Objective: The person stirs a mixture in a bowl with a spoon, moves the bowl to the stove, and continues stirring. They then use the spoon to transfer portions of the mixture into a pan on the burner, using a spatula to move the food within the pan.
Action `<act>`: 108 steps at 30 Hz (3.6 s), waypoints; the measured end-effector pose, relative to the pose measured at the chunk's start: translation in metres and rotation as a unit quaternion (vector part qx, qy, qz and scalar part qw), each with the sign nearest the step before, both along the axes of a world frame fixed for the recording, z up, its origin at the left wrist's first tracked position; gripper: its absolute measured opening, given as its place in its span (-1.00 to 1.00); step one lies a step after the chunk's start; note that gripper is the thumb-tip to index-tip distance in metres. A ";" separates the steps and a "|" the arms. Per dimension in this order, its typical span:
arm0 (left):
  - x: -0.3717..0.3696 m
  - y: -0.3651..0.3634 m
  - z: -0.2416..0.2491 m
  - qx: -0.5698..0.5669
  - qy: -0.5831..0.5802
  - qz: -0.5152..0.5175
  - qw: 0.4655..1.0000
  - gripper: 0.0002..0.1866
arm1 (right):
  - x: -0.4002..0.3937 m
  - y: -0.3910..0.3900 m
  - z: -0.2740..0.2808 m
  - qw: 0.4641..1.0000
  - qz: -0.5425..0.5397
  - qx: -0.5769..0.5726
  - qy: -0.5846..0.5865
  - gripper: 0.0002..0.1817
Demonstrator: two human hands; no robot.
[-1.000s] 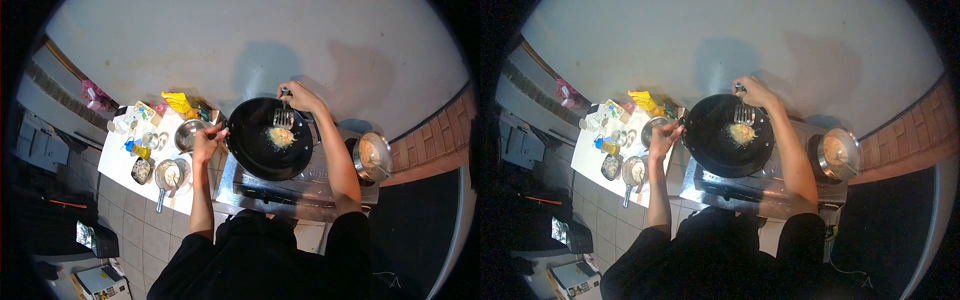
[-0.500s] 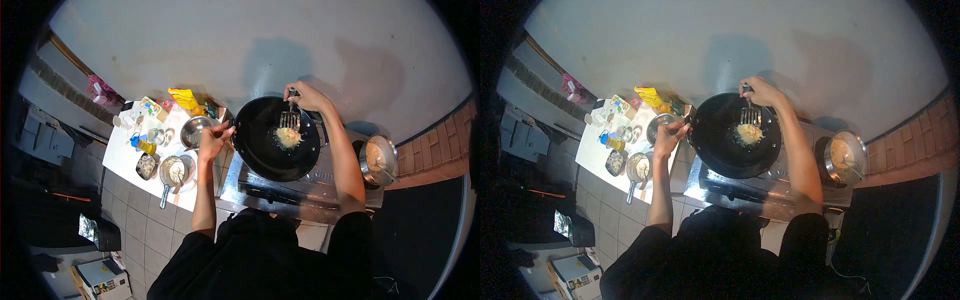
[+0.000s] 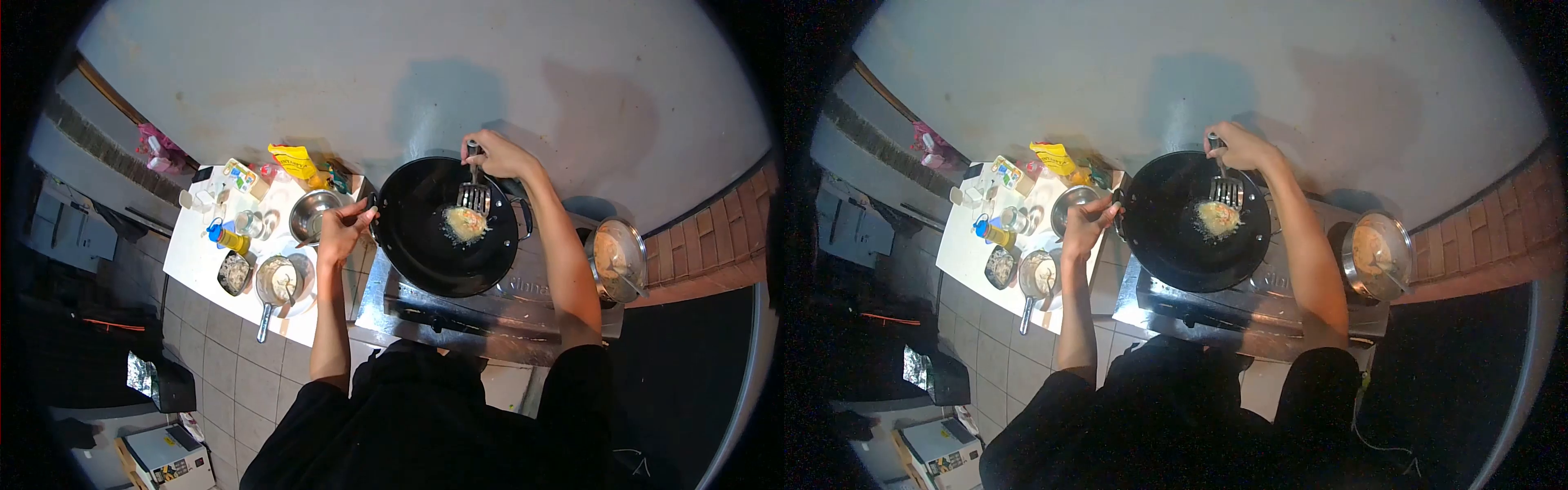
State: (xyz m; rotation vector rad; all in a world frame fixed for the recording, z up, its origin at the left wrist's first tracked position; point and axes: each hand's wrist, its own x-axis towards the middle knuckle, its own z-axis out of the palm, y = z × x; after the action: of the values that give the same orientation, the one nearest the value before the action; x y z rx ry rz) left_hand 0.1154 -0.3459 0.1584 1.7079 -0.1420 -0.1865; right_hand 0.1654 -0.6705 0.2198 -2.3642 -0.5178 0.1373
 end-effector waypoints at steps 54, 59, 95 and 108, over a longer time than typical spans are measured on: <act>0.003 0.005 -0.015 0.000 0.009 0.001 1.000 -0.61 | -0.133 -0.006 -0.014 0.954 -0.237 0.080 -0.166 -0.90; -0.002 0.002 -0.005 0.013 -0.005 -0.003 1.000 -0.63 | -0.139 -0.004 -0.033 0.944 -0.261 0.139 -0.150 -0.88; -0.048 -0.016 -0.001 0.063 0.027 0.086 0.994 -0.65 | -0.162 -0.020 -0.011 0.948 -0.250 0.155 -0.119 -0.89; -0.081 -0.031 -0.018 0.092 -0.015 0.172 0.981 -0.67 | -0.185 -0.001 -0.006 0.959 -0.210 0.130 -0.138 -0.87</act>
State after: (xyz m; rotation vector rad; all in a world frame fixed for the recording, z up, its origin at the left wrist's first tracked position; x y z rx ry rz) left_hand 0.0343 -0.3768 0.1401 1.8904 0.1535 0.0869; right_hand -0.0199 -0.6714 0.2135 -2.1861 -0.1380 -0.4332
